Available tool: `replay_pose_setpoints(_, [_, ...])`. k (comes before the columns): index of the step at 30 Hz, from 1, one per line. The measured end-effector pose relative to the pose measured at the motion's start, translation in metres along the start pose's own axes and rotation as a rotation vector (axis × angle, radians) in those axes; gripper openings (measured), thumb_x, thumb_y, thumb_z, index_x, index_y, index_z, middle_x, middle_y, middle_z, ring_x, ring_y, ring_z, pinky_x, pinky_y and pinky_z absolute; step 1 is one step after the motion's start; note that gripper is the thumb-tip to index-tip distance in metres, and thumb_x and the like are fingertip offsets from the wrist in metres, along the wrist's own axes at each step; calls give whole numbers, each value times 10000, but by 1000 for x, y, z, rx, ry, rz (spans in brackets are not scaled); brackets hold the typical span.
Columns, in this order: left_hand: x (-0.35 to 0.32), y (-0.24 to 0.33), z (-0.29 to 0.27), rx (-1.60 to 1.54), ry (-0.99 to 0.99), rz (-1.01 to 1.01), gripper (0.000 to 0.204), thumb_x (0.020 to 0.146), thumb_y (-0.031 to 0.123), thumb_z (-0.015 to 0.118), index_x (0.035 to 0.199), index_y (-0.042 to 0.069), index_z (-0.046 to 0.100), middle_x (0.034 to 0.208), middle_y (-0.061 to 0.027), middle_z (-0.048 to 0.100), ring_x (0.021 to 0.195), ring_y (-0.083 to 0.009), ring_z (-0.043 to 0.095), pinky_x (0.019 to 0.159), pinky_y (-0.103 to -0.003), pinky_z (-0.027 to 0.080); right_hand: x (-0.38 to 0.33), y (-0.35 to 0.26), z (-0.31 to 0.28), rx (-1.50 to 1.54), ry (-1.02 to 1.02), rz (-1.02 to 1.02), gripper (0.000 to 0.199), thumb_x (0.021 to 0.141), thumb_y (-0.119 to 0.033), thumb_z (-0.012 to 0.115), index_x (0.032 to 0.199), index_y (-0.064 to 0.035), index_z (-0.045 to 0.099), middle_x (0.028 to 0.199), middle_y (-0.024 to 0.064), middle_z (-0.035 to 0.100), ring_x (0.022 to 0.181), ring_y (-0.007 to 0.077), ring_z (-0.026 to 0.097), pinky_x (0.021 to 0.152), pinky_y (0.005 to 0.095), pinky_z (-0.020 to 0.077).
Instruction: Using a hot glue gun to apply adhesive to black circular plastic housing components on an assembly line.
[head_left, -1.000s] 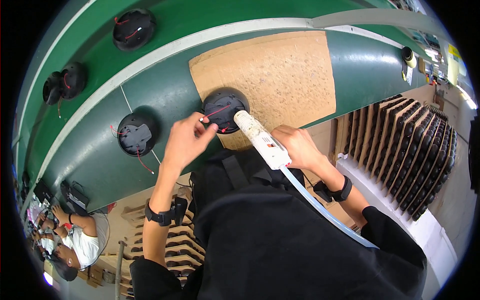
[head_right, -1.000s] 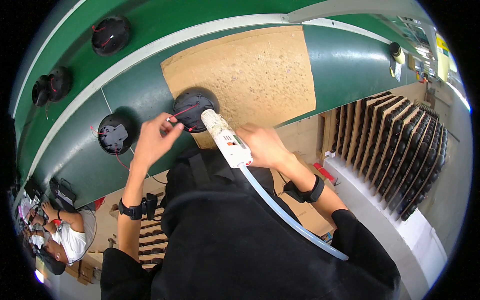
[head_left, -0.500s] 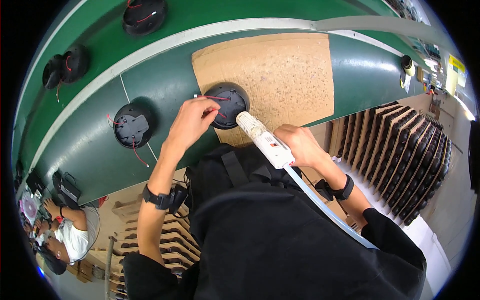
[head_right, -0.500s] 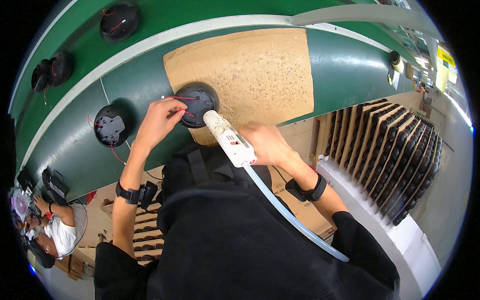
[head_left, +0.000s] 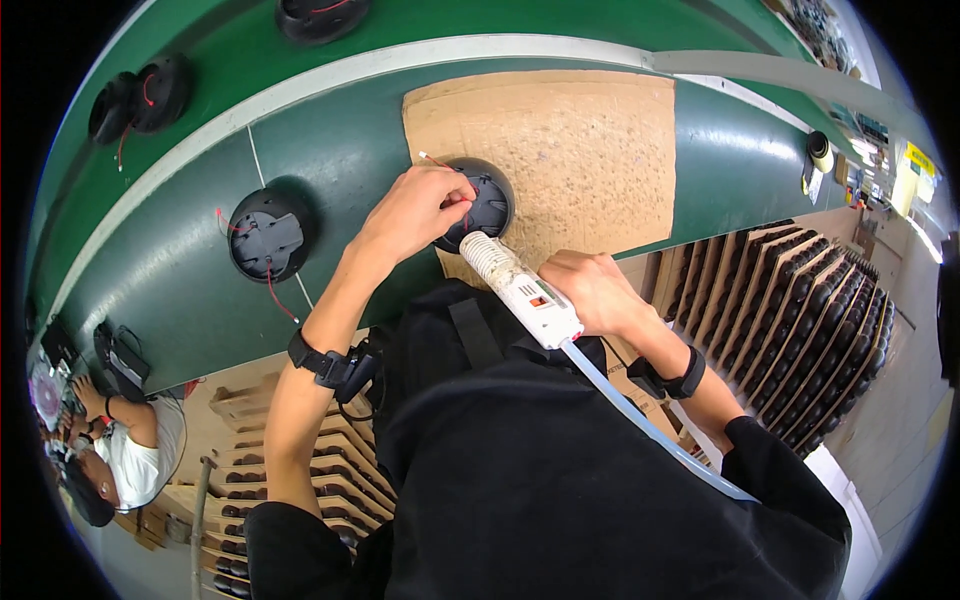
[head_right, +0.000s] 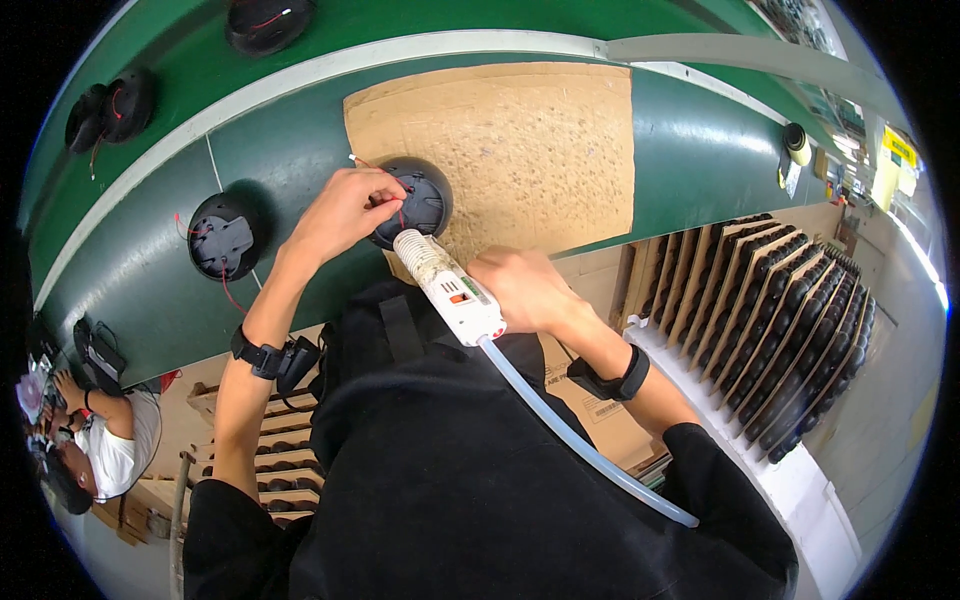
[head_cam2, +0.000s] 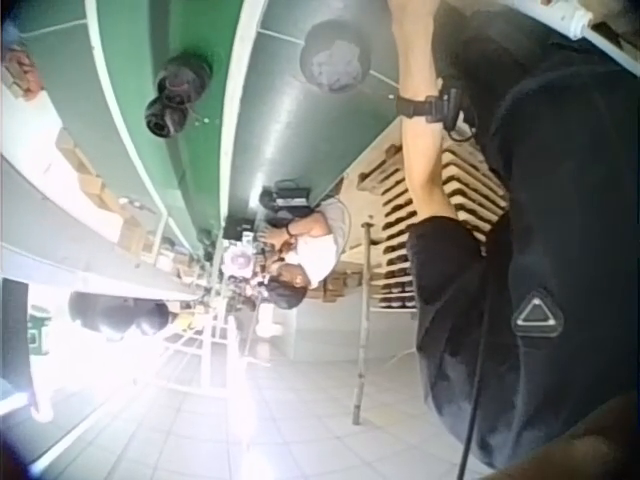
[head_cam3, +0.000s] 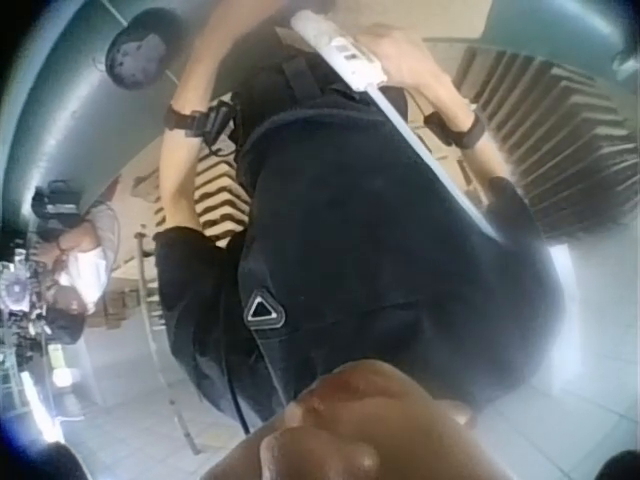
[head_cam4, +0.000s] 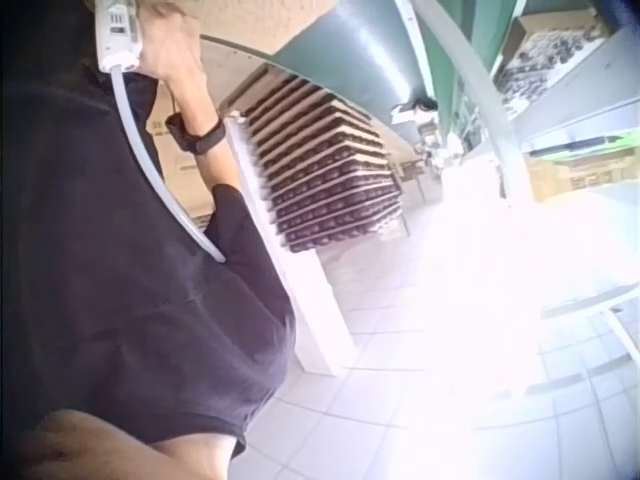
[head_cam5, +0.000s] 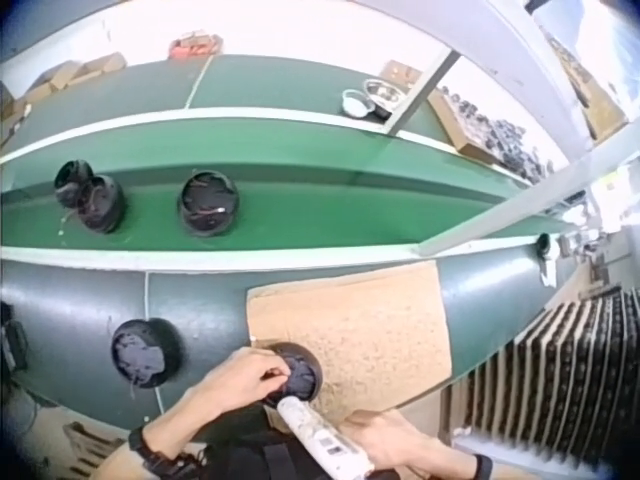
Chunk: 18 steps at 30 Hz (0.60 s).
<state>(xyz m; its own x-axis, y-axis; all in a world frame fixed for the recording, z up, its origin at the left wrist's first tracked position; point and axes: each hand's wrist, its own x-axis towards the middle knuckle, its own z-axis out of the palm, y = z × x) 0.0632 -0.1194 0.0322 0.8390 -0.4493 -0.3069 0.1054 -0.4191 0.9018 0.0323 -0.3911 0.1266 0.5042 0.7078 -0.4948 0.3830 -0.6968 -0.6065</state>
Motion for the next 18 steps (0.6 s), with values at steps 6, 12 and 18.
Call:
replay_pose_setpoints(6, [-2, -3, 2, -35, 12, -3, 153, 868, 53, 703, 1002, -18, 716, 902, -137, 714, 801, -243, 685, 741, -347, 565, 3, -4, -1, -38, -21, 32, 252, 763, -265, 714, 852, -60, 599, 827, 132, 631, 813, 373, 635, 672, 480, 517])
replay_pose_setpoints(12, [-3, -5, 0, -40, 32, 16, 139, 861, 61, 712, 972, -23, 707, 876, -132, 705, 786, -224, 680, 723, -341, 561, 4, -9, -4, -52, -33, 54, 240, 779, -270, 699, 863, -66, 605, 822, 138, 635, 823, 379, 637, 677, 489, 512])
replay_pose_setpoints(18, [-13, -8, -3, -94, 37, 13, 110, 857, 50, 723, 932, -25, 692, 843, -106, 688, 767, -178, 663, 693, -316, 554, 1, -3, 2, -48, -42, 93, 245, 759, -286, 690, 840, -72, 604, 773, 141, 623, 803, 376, 636, 666, 483, 480])
